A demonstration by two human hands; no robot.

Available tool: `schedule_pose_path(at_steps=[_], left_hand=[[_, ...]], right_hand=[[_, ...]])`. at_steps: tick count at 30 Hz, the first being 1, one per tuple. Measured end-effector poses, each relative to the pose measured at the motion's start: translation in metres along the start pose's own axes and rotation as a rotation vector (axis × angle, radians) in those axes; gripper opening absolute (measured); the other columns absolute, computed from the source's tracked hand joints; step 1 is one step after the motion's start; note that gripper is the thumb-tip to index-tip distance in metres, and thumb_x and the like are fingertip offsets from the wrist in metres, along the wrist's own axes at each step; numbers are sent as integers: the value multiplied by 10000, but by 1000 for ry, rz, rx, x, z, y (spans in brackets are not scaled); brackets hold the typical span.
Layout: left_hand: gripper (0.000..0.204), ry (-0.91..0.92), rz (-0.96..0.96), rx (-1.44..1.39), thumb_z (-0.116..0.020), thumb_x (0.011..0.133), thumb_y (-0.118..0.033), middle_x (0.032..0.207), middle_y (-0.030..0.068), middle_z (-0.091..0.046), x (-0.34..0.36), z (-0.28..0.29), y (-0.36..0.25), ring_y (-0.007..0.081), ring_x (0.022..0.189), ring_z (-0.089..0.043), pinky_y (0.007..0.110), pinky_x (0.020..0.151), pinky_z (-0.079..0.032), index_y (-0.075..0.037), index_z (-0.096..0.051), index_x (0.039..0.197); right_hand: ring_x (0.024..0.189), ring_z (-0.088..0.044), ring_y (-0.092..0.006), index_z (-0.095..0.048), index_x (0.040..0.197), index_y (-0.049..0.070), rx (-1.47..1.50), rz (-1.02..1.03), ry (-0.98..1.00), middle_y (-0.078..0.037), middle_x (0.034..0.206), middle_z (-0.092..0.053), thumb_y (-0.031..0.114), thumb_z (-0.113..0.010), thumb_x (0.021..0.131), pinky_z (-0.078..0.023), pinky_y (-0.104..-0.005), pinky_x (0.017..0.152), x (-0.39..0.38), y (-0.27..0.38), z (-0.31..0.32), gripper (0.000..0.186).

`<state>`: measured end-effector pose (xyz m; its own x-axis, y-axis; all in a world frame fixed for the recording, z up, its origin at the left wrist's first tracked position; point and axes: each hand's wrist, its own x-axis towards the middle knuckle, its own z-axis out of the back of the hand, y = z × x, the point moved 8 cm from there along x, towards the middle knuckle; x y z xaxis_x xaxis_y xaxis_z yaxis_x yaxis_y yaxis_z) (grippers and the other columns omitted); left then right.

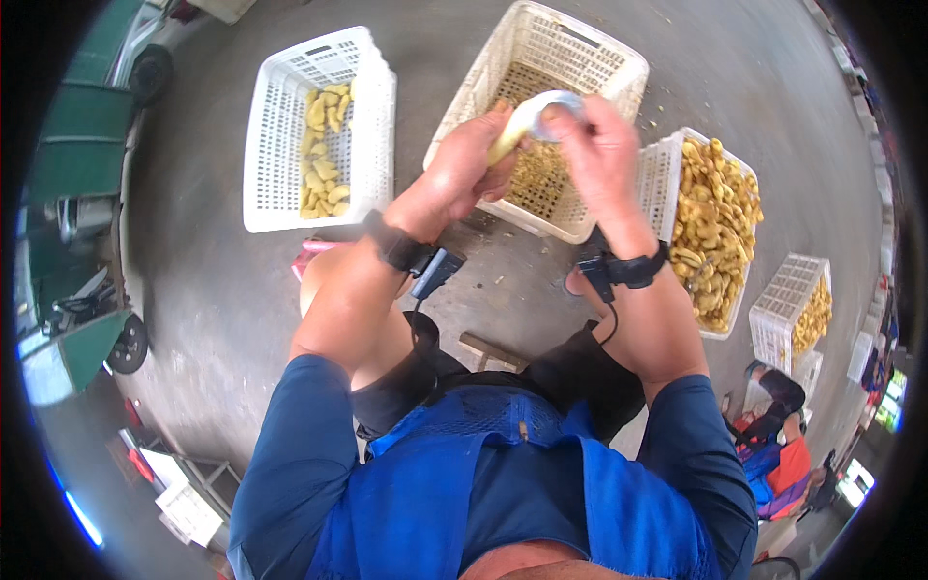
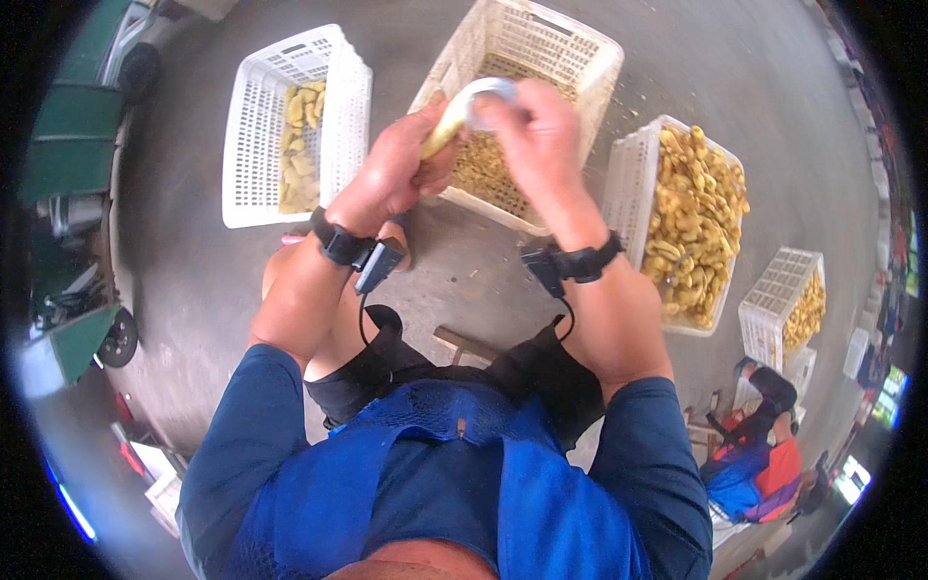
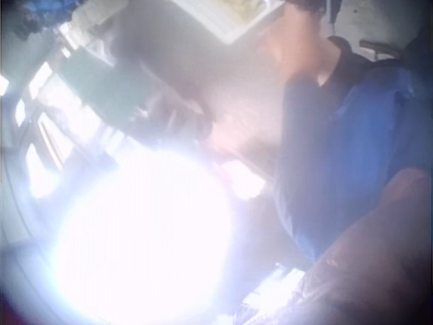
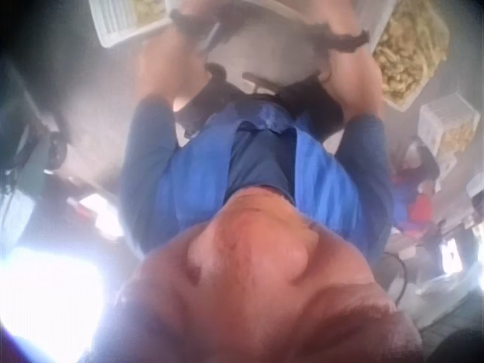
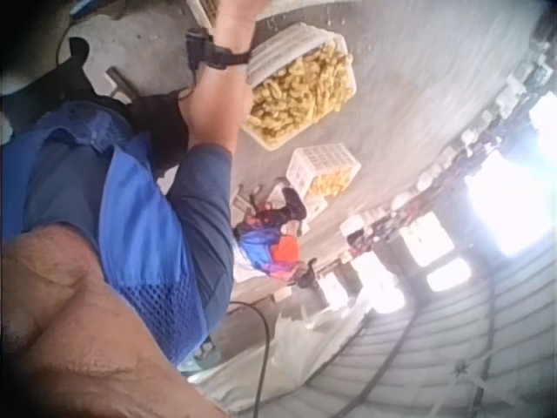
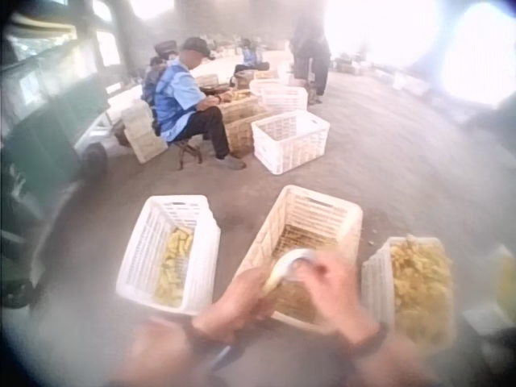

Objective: The person peels ginger by hand using a metal peeling ring, placing the peeled pieces and skin into crates.

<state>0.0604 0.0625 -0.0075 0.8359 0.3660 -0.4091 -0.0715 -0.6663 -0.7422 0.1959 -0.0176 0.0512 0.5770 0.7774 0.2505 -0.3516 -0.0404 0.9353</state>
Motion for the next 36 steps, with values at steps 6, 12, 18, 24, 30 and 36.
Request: schedule_pose_path(at_steps=[6, 12, 18, 24, 30, 36], left_hand=[[516, 0, 1, 8, -315, 1168, -459, 563, -66, -335, -5, 5, -9, 87, 442, -255, 286, 445, -255, -59, -596, 1001], [478, -233, -140, -206, -369, 1162, -444, 608, -47, -332, -9, 60, -26, 102, 486, -273, 283, 493, -281, -25, -560, 1031], [486, -338, -465, -649, -428, 1138, -454, 674, -4, -458, -22, 155, -60, 144, 592, -410, 334, 605, -398, -10, -606, 1047], [471, -457, -543, -660, -447, 1123, -422, 711, 33, -562, -35, 173, -72, 184, 638, -493, 379, 690, -466, -21, -682, 1041], [279, -327, -365, -208, -571, 1094, -287, 726, -32, -488, -1, 119, -37, 115, 641, -442, 309, 632, -405, -25, -655, 1137], [252, -270, -266, 255, -564, 1095, -241, 769, -16, -564, 10, 57, -22, 91, 658, -534, 262, 609, -463, -11, -661, 1135]], right_hand=[[659, -512, -79, -686, 881, 6, -116, -51, -158, -1, 711, -585, 254, -786, 993, -434, -281, 607, 16, -40, 41, 289], [659, -528, -86, -634, 842, 1, -112, -58, -64, -10, 692, -592, 313, -787, 995, -441, -292, 604, 7, -26, 17, 380], [652, -535, -93, -604, 813, 5, -134, -74, -41, -14, 684, -597, 342, -800, 982, -444, -299, 599, 4, -22, 7, 425], [625, -548, -82, -626, 799, 20, -195, -31, -44, -6, 688, -612, 298, -805, 971, -437, -294, 573, 5, -23, 5, 374], [662, -571, -122, -724, 883, 26, 70, -170, -24, -14, 706, -608, 217, -774, 961, -455, -318, 592, 1, -23, -9, 212], [638, -540, -104, -631, 781, 10, -105, 126, -166, -38, 684, -586, 214, -814, 945, -437, -310, 566, 10, -11, 26, 320]])
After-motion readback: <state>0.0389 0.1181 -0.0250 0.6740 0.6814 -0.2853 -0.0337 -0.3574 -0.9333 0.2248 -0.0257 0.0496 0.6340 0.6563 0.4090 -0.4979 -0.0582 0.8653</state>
